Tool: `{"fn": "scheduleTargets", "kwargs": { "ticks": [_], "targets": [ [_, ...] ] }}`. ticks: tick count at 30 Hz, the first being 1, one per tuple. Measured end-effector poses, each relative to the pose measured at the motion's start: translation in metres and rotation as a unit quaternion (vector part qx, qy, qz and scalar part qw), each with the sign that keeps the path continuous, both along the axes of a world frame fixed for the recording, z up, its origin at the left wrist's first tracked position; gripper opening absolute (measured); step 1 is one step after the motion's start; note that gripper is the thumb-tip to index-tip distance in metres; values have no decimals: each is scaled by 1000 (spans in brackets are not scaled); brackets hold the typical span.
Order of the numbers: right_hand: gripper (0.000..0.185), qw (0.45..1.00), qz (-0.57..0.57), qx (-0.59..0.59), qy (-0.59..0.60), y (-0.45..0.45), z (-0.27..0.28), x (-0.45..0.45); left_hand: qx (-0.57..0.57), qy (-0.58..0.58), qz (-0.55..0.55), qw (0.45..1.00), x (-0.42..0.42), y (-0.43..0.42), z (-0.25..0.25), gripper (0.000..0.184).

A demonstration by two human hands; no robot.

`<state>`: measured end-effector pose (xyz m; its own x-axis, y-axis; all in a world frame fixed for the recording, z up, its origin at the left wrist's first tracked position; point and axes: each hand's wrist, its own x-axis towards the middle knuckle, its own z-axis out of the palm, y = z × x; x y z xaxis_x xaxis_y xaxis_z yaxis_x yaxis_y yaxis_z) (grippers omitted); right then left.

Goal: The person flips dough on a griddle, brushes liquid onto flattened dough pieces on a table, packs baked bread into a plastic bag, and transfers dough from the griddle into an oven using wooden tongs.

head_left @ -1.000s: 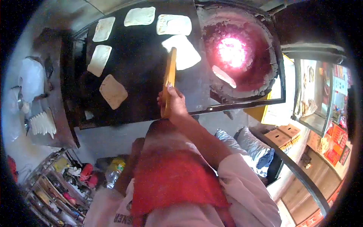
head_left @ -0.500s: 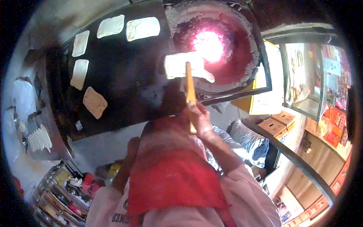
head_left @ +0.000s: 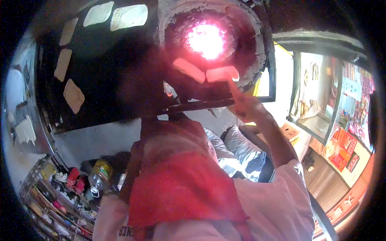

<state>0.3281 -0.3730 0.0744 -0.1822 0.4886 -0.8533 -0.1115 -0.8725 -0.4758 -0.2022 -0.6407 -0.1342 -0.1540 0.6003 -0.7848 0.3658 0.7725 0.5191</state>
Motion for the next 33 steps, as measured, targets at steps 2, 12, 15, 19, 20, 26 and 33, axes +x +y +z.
{"fn": "scheduleTargets", "kwargs": {
  "ticks": [2,12,15,19,20,26,33],
  "targets": [
    [59,862,366,276,-217,27,20,-8,1,5,10,1000,4,-6,2,24],
    [37,767,525,312,-197,8,-30,67,30,23,24,999,-13,-16,3,25],
    [38,932,285,-46,-218,1,84,-18,173,25,-68,982,-36,-31,-24,25],
    [35,987,149,55,-13,-55,74,-91,46,-90,8,995,-68,-25,-26,24],
    [36,995,94,-32,5,-45,94,-147,-32,-127,67,989,-72,-24,-26,24],
    [38,896,405,177,-52,-8,3,-370,59,65,-118,989,-104,-3,59,18],
    [37,938,323,110,60,50,-64,-484,132,80,-272,950,-168,-95,7,30]
  ]
}}
